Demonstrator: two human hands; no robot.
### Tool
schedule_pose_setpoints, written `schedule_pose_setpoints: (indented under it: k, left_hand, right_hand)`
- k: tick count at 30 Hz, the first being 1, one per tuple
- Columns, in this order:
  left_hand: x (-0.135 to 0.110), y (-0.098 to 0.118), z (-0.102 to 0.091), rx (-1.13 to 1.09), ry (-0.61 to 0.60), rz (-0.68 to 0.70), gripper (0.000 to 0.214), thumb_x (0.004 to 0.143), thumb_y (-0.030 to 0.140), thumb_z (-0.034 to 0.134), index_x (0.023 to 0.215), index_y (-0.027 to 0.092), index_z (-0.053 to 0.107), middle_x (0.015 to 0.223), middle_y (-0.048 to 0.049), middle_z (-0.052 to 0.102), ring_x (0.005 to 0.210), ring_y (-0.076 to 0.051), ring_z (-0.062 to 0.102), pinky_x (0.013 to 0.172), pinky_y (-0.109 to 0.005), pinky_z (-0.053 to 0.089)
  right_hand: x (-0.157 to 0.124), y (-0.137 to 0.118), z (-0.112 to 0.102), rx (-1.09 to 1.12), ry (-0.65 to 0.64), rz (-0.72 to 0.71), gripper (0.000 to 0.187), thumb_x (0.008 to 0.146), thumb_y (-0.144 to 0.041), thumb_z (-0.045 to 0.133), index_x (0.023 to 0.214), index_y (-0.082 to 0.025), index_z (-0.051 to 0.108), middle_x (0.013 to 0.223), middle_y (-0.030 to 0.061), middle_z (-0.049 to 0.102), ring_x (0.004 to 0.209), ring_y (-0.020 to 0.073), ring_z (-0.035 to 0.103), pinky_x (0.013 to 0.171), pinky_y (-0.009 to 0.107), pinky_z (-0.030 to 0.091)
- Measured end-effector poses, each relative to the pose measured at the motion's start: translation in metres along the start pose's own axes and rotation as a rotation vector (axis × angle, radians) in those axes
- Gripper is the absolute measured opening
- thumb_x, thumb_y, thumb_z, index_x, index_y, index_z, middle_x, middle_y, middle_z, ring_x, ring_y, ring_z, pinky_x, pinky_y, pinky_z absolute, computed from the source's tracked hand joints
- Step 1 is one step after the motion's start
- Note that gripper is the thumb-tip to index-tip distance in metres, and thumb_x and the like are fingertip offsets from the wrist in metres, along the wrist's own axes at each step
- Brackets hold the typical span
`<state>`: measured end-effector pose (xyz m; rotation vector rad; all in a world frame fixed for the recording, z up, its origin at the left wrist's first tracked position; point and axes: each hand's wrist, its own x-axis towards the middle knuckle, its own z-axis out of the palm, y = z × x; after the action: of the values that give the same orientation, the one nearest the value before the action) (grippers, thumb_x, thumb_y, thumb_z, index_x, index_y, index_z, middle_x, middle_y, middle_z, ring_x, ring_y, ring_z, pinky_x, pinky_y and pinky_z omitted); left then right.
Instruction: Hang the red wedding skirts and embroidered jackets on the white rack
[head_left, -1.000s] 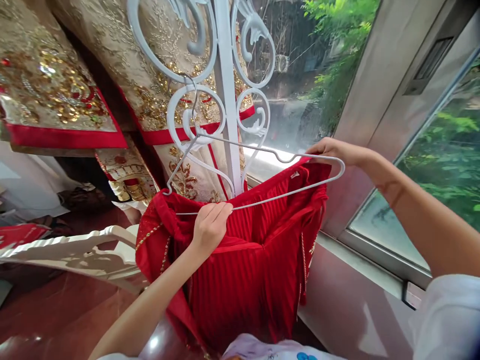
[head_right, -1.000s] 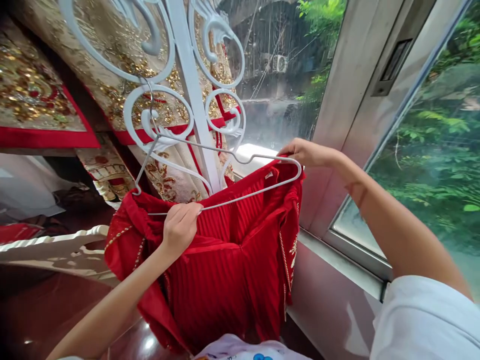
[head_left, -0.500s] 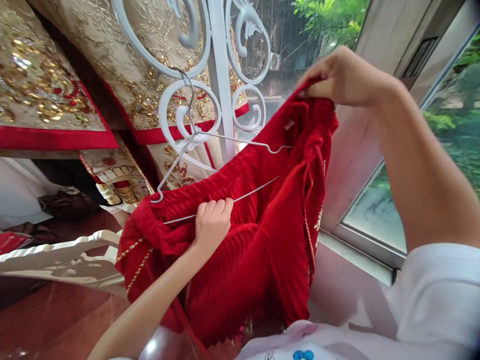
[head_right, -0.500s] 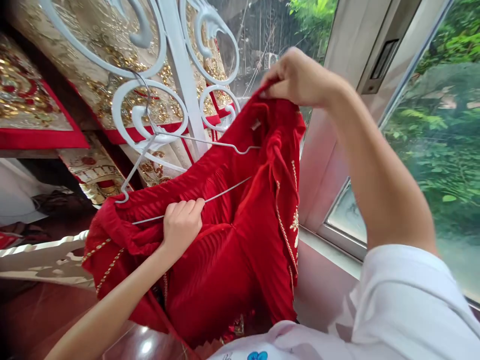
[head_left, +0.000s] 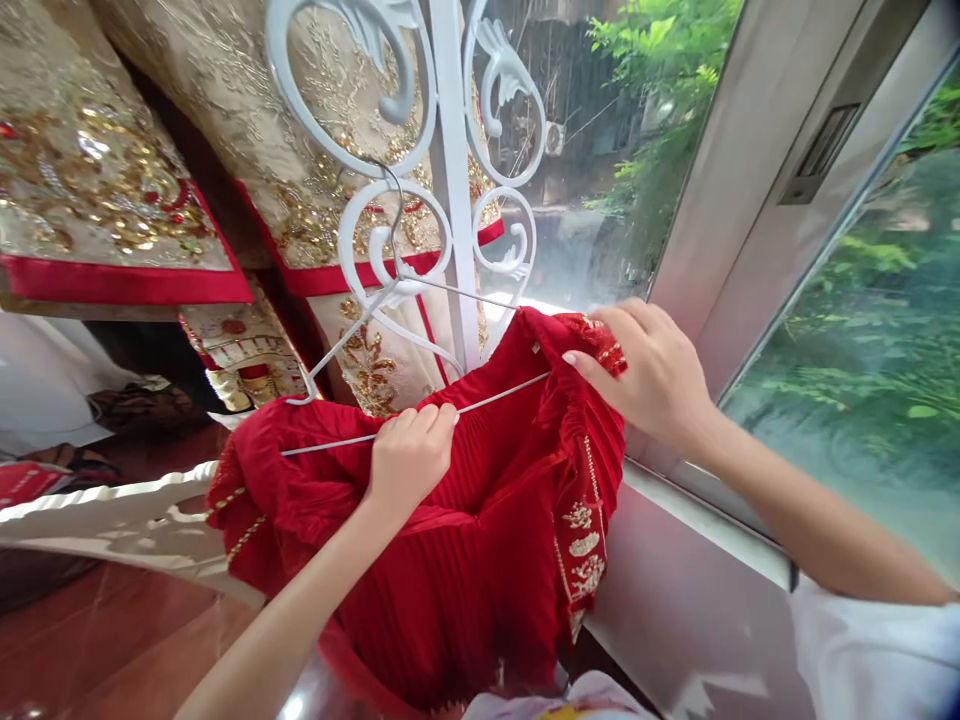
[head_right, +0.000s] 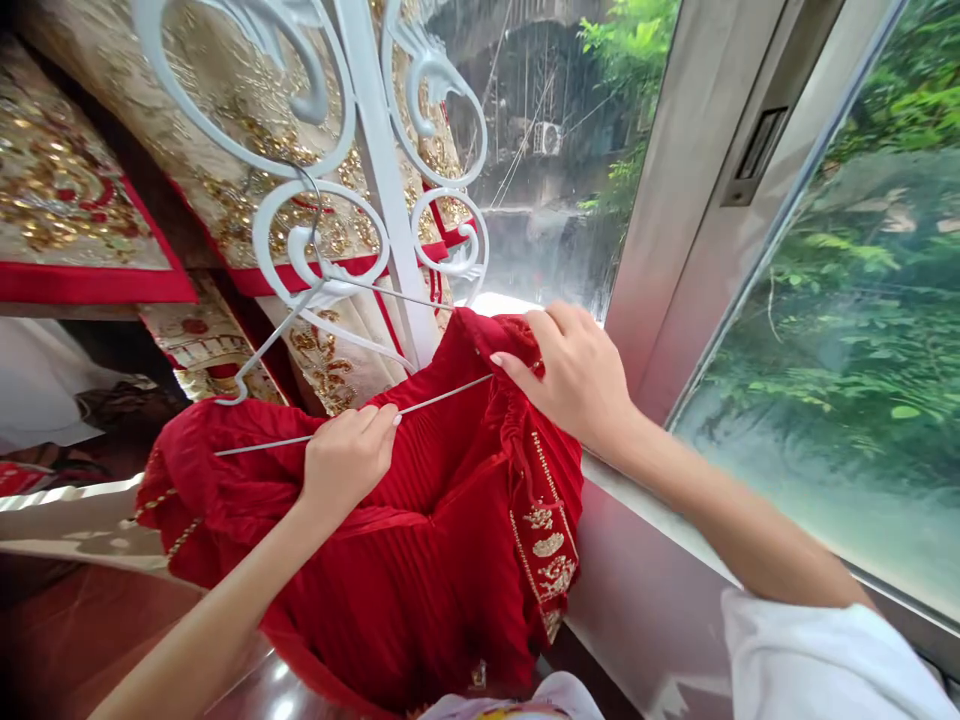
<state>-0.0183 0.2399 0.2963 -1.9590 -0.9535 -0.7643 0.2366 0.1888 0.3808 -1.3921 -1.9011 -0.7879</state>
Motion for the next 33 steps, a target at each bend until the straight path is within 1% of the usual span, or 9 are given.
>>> schedule_pose_setpoints:
  k: [3, 7, 11, 16, 21, 23, 27, 30, 33]
  left_hand:
    - [0.001, 0.000, -0.002, 0.019, 0.009, 0.004, 0.013, 0.086, 0.018, 0.049, 0.086, 0.017, 0.062, 0.063, -0.0025, 0.057, 0.061, -0.019, 0.052, 0.059, -0.031, 0.034]
    - [0.000, -0.005, -0.005, 0.010, 0.019, 0.033, 0.013, 0.085, 0.016, 0.049, 0.088, 0.017, 0.062, 0.063, -0.0018, 0.057, 0.060, -0.018, 0.053, 0.057, -0.030, 0.035]
    - [0.000, -0.010, -0.007, 0.016, -0.019, 0.049, 0.015, 0.083, 0.013, 0.048, 0.085, 0.017, 0.062, 0.062, -0.0020, 0.059, 0.059, -0.018, 0.054, 0.056, -0.029, 0.036]
    - [0.003, -0.011, -0.004, -0.022, -0.137, 0.016, 0.016, 0.082, 0.010, 0.046, 0.078, 0.018, 0.060, 0.065, -0.0018, 0.061, 0.058, -0.017, 0.057, 0.054, -0.028, 0.036]
    - [0.004, -0.013, -0.016, 0.006, -0.154, 0.058, 0.020, 0.085, 0.013, 0.045, 0.092, 0.016, 0.063, 0.072, -0.0044, 0.063, 0.067, -0.019, 0.058, 0.063, -0.029, 0.042]
    - [0.001, -0.021, -0.034, -0.030, -0.103, 0.052, 0.025, 0.088, 0.021, 0.045, 0.106, 0.015, 0.061, 0.087, -0.0073, 0.066, 0.080, -0.020, 0.060, 0.076, -0.031, 0.043]
    - [-0.018, -0.050, -0.084, 0.153, 0.033, -0.435, 0.029, 0.087, 0.036, 0.045, 0.100, 0.016, 0.062, 0.095, -0.0113, 0.065, 0.091, -0.025, 0.058, 0.083, -0.039, 0.041]
    - [-0.039, -0.063, -0.103, 0.319, -0.166, -0.855, 0.042, 0.084, 0.053, 0.041, 0.084, 0.016, 0.060, 0.078, -0.0115, 0.063, 0.078, -0.028, 0.058, 0.065, -0.035, 0.042]
    - [-0.052, -0.072, -0.098, 0.263, -0.433, -0.891, 0.040, 0.084, 0.051, 0.037, 0.082, 0.016, 0.058, 0.077, -0.0111, 0.062, 0.074, -0.028, 0.059, 0.058, -0.031, 0.038]
  right_hand:
    - [-0.020, 0.007, 0.008, -0.035, 0.084, 0.096, 0.058, 0.081, -0.056, 0.050, 0.129, -0.024, 0.044, 0.108, 0.0143, 0.056, 0.103, 0.0343, 0.048, 0.080, 0.048, 0.044]
    - [-0.023, 0.049, 0.016, 0.114, -0.101, -0.036, 0.073, 0.079, -0.049, 0.055, 0.142, -0.026, 0.025, 0.135, 0.0120, 0.043, 0.120, 0.0343, 0.042, 0.092, 0.049, 0.042]
    - [-0.032, 0.080, 0.017, 0.145, -0.232, -0.052, 0.063, 0.083, -0.017, 0.041, 0.143, -0.029, 0.025, 0.115, 0.0072, 0.061, 0.096, 0.0237, 0.061, 0.076, 0.035, 0.050]
    - [-0.078, 0.055, 0.026, -0.070, 0.032, 0.082, 0.060, 0.083, -0.005, 0.027, 0.139, -0.023, 0.036, 0.096, 0.0084, 0.067, 0.079, 0.0183, 0.064, 0.064, 0.027, 0.049]
    - [-0.084, 0.026, 0.023, -0.165, -0.293, 0.056, 0.042, 0.090, -0.032, 0.039, 0.124, -0.012, 0.055, 0.069, 0.0086, 0.068, 0.054, 0.0197, 0.061, 0.045, 0.026, 0.040]
    - [-0.061, 0.029, 0.013, -0.133, -0.205, 0.085, 0.043, 0.087, -0.045, 0.046, 0.111, -0.014, 0.063, 0.061, 0.0060, 0.067, 0.051, 0.0184, 0.060, 0.046, 0.025, 0.040]
    - [0.004, 0.041, 0.009, 0.111, 0.100, -0.072, 0.043, 0.087, -0.045, 0.047, 0.114, -0.015, 0.062, 0.108, 0.0120, 0.067, 0.094, 0.0223, 0.062, 0.079, 0.032, 0.047]
    - [0.040, 0.036, 0.023, 0.322, -0.173, -0.227, 0.046, 0.088, -0.044, 0.047, 0.126, -0.018, 0.055, 0.113, 0.0102, 0.065, 0.094, 0.0215, 0.062, 0.079, 0.032, 0.047]
    - [0.054, 0.022, 0.033, 0.326, -0.289, -0.219, 0.052, 0.087, -0.044, 0.048, 0.135, -0.025, 0.045, 0.108, 0.0083, 0.067, 0.085, 0.0223, 0.064, 0.068, 0.031, 0.047]
